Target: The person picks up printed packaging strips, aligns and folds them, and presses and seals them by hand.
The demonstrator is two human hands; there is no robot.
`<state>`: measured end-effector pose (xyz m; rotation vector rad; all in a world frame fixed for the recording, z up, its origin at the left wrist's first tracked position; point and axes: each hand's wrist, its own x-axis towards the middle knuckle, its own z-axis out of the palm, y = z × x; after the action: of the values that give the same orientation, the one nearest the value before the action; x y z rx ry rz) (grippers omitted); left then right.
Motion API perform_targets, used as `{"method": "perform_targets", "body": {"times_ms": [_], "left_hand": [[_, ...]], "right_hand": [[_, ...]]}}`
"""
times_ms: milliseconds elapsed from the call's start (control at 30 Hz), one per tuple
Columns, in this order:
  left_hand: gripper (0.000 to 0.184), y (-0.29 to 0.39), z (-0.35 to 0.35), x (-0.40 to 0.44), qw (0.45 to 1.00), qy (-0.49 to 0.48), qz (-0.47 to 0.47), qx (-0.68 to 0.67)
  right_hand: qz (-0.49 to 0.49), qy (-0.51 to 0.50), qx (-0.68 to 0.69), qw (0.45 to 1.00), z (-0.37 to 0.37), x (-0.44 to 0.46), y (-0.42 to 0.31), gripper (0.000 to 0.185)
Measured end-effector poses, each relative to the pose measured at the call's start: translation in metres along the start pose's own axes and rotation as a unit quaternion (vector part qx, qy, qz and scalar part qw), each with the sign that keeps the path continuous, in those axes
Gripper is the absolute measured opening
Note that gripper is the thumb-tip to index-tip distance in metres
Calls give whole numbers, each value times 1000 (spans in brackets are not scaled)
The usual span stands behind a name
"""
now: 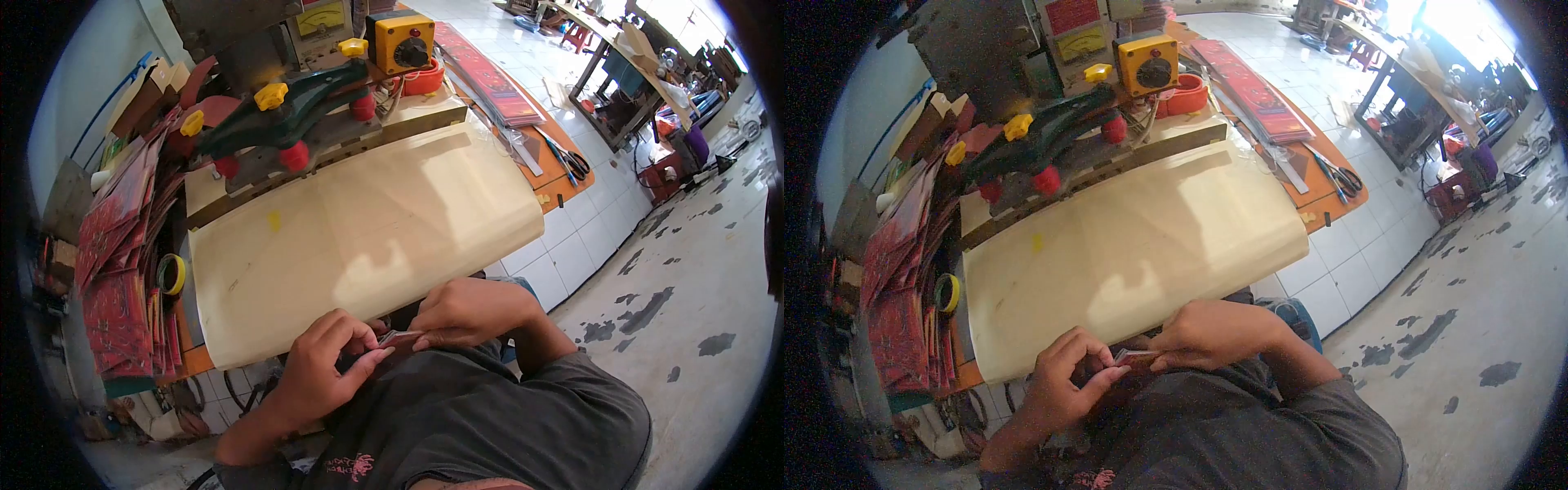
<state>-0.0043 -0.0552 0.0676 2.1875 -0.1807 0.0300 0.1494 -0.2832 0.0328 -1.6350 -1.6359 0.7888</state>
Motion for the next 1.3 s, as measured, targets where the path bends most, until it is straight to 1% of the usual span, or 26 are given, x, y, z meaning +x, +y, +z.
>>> {"method": "perform_targets", "body": {"times_ms": [67,200,267,300,367,400,467,500,567,600,667,767,867,1067,1300], "left_hand": [[20,1,-5,1,995,-40,-61,-73],[18,-6,-10,-1,991,-71,-36,-111],[18,-5,-11,-4,973,-131,-78,-173],[18,-8,-9,-5,973,-131,-78,-173],[19,-13,-3,-5,972,-149,-20,-179],[19,-12,-3,-4,972,-149,-20,-179],[19,-9,-3,-3,969,-179,-45,-165],[19,-9,-3,-3,969,-179,-44,-165],[20,-9,-2,-4,959,-200,-85,-181],[20,-9,-1,-4,959,-201,-85,-181],[20,-8,1,-5,967,-168,-68,-177],[21,-7,-1,-5,969,-163,-74,-170],[20,-5,-3,-6,966,-161,-101,-173],[21,-5,-1,-6,964,-168,-100,-178],[21,-5,0,-4,962,-184,-99,-178]], "right_hand": [[-1,-3,-3,1000,-1,0,0,24],[-32,-25,13,999,-1,-1,1,25],[-44,-29,22,998,0,0,0,25],[-61,-29,44,997,1,2,-1,26],[-77,-29,65,994,2,5,-3,27],[-82,-31,70,994,3,6,-4,27],[-87,-33,75,993,5,9,-5,28],[-97,-35,72,992,7,10,-5,28],[-106,-35,69,991,7,11,-5,28],[-104,-38,68,991,8,11,-5,29],[-102,-43,68,991,7,11,-5,29],[-87,-70,65,992,5,11,-7,29],[-67,-85,59,992,4,10,-9,29],[-62,-93,50,992,3,11,-10,30],[-78,-82,40,993,5,11,-9,30]]}}
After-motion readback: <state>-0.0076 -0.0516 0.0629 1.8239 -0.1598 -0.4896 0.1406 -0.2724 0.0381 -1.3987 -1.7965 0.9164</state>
